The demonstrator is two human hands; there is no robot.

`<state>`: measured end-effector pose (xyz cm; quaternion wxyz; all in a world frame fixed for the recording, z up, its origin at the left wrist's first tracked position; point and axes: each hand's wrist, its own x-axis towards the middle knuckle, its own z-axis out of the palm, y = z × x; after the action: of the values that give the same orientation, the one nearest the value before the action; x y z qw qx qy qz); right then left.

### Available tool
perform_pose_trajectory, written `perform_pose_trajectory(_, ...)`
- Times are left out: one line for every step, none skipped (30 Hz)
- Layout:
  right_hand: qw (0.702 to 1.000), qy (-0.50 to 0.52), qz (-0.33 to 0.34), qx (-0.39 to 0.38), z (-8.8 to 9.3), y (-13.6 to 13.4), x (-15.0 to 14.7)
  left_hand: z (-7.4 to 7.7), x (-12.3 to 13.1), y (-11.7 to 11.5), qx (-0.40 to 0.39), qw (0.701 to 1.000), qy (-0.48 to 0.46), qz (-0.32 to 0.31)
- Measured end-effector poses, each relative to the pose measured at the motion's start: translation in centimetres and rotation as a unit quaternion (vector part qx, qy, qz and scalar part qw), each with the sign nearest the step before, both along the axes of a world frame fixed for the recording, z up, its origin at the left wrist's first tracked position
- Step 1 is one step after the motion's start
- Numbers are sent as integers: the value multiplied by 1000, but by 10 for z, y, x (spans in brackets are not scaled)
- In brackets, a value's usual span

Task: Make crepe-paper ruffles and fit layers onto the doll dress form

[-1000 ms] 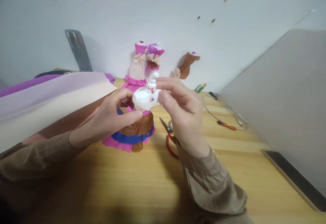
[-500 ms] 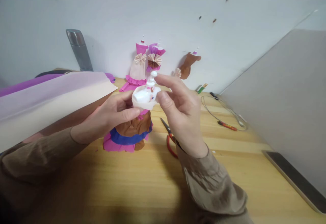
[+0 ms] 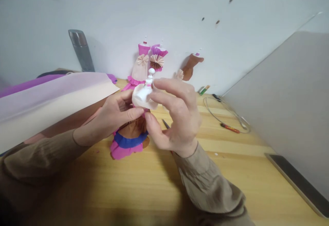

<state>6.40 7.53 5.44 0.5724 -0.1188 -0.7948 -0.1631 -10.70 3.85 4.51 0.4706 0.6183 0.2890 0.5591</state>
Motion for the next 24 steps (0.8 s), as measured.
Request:
perform_pose_trajectory(1000,4,1,3,0,-1,-2,-1,0,0,7,1000,2,5)
perform_pose_trajectory(1000,8,0,8,0,-2,-3,-2,0,0,13,1000,4,12)
perform_pose_trajectory(1000,13,-3,12,1,-2,-5,-3,1,1,19,1000,6,20)
perform_pose_trajectory(1000,17,-6,17,1,-3,-6,-4,1,1,24,999,10,27)
perform_pose_trajectory(999,20,-9,23,1,-3,-7,-4,1,1,30,999,14,35)
perform_pose_trajectory(999,22,-12,30,1,-3,-7,-4,1,1,35,998,20,44)
perform_pose_trajectory(999,23,-16,38,1,-4,-7,-4,0,1,39,997,27,52)
perform_pose_trajectory(998,22,-21,46,1,-4,-7,-3,0,1,43,997,35,61)
perform_pose_trajectory(998,20,-26,55,1,-4,-7,-3,0,0,45,996,42,69)
perform_pose_trajectory(997,18,-30,63,1,-4,-6,-2,0,0,47,995,49,76)
perform_pose_trajectory(997,17,-33,71,1,-4,-6,-2,-1,0,50,994,55,83)
perform_pose_trajectory(996,17,-34,77,1,-4,-6,-1,-1,-1,56,993,61,89)
perform_pose_trajectory(996,18,-34,81,1,-4,-6,-1,-1,-1,61,992,65,94)
perform_pose_trajectory(996,20,-35,85,1,-4,-7,0,-1,-1,65,991,68,100)
perform_pose_trajectory(995,22,-36,89,1,-5,-8,0,-1,-2,67,990,72,106)
perform_pose_trajectory(995,25,-38,93,1,-5,-9,0,-1,-2,68,989,74,112)
perform_pose_trajectory(994,26,-41,96,1,-6,-10,1,0,-2,67,988,76,117)
perform_pose_trajectory(994,29,-43,99,1,-7,-11,1,0,-2,65,987,78,122)
perform_pose_trajectory(993,32,-44,103,1,-8,-12,1,0,-2,63,987,79,126)
perform_pose_trajectory(993,36,-45,105,1,-8,-13,1,0,-2,63,986,80,129)
perform_pose_trajectory(993,38,-46,106,0,-9,-14,1,0,-2,65,986,80,131)
perform_pose_trajectory(992,40,-46,107,0,-9,-14,1,0,-2,67,986,79,132)
perform_pose_trajectory(992,42,-47,108,-1,-10,-15,1,0,-2,70,986,80,132)
perform_pose_trajectory(992,42,-48,110,-1,-10,-15,1,0,-2,74,985,79,132)
